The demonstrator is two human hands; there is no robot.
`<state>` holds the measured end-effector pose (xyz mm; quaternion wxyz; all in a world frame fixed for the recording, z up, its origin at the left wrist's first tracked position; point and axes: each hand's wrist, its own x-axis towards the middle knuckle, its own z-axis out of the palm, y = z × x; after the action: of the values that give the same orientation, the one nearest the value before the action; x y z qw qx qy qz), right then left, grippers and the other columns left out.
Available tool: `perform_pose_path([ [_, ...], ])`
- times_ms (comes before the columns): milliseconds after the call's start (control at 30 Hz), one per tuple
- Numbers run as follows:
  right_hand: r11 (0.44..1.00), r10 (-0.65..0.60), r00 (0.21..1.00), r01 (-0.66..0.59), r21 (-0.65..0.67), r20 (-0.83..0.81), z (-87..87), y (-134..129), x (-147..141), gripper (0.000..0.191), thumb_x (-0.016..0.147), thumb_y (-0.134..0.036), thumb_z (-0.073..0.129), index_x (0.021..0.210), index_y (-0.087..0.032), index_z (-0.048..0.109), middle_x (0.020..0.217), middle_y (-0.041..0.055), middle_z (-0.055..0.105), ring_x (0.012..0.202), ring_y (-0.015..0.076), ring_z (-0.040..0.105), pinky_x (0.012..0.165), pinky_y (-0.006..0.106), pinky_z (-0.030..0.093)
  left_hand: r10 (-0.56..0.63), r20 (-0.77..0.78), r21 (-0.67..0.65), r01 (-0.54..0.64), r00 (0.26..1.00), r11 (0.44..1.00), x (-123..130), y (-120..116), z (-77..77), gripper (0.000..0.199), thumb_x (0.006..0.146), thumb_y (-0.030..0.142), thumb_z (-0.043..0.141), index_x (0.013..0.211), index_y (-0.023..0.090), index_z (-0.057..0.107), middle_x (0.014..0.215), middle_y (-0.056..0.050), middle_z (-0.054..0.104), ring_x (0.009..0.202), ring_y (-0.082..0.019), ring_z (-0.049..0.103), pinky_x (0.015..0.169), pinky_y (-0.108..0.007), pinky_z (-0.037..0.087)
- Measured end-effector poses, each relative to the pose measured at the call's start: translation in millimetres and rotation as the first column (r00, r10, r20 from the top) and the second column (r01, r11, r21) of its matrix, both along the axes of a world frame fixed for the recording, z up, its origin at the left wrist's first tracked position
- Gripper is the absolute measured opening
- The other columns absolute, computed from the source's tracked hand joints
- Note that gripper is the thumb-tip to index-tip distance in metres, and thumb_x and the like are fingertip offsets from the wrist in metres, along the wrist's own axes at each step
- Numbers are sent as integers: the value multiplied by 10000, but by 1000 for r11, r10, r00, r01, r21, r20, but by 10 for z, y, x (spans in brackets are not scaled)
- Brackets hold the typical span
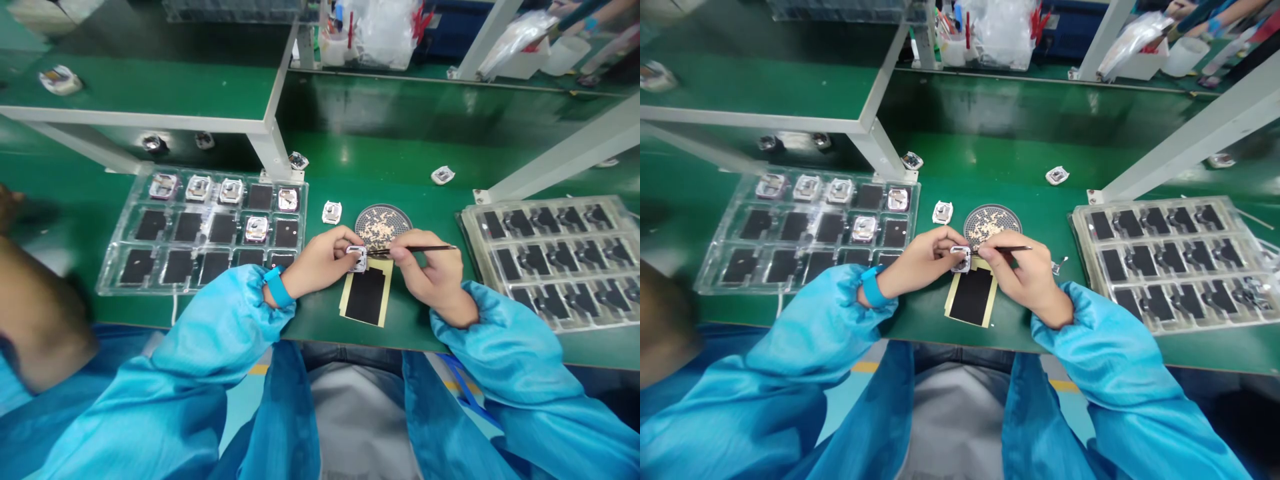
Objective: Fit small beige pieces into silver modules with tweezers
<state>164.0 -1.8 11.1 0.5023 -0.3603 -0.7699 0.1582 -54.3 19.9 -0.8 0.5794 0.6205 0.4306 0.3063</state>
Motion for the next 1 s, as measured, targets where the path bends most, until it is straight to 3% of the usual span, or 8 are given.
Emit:
perform_pose_path([
  [133, 999, 38, 993, -37, 16, -112, 4, -11, 34, 137, 910, -99, 663, 999, -201, 687, 836, 39, 720, 724, 166, 686, 646, 299, 542, 16, 10, 36, -16, 1000, 999, 9, -7, 27, 214, 854, 122, 672, 1064, 156, 641, 891, -41, 730, 702, -118, 663, 662, -246, 511],
  [400, 996, -43, 997, 38, -82, -60, 21, -34, 46, 43, 929, -168, 678, 952, -203, 688, 813, 20, 726, 637, 140, 684, 599, 277, 530, 24, 35, 120, -28, 999, 992, 2, -33, 3, 280, 839, 105, 675, 1109, 175, 659, 933, -33, 739, 688, -92, 620, 626, -208, 467],
  [700, 967, -85, 984, 44, -250, -154, 1, -36, 23, 38, 962, -244, 670, 931, -224, 678, 731, -10, 712, 625, 132, 702, 575, 249, 558, 85, -118, 322, -42, 989, 946, 7, -90, 70, 251, 908, 190, 635, 1148, 221, 706, 883, -12, 720, 720, -111, 623, 617, -213, 474],
  [1000, 936, -51, 977, -25, -351, -206, 0, -30, 2, 92, 983, -294, 656, 949, -208, 661, 727, -17, 696, 515, 90, 629, 488, 211, 508, 101, -167, 381, -30, 981, 924, 4, -100, 93, 275, 932, 196, 615, 1181, 239, 724, 1004, -21, 757, 785, -126, 639, 594, -219, 455],
])
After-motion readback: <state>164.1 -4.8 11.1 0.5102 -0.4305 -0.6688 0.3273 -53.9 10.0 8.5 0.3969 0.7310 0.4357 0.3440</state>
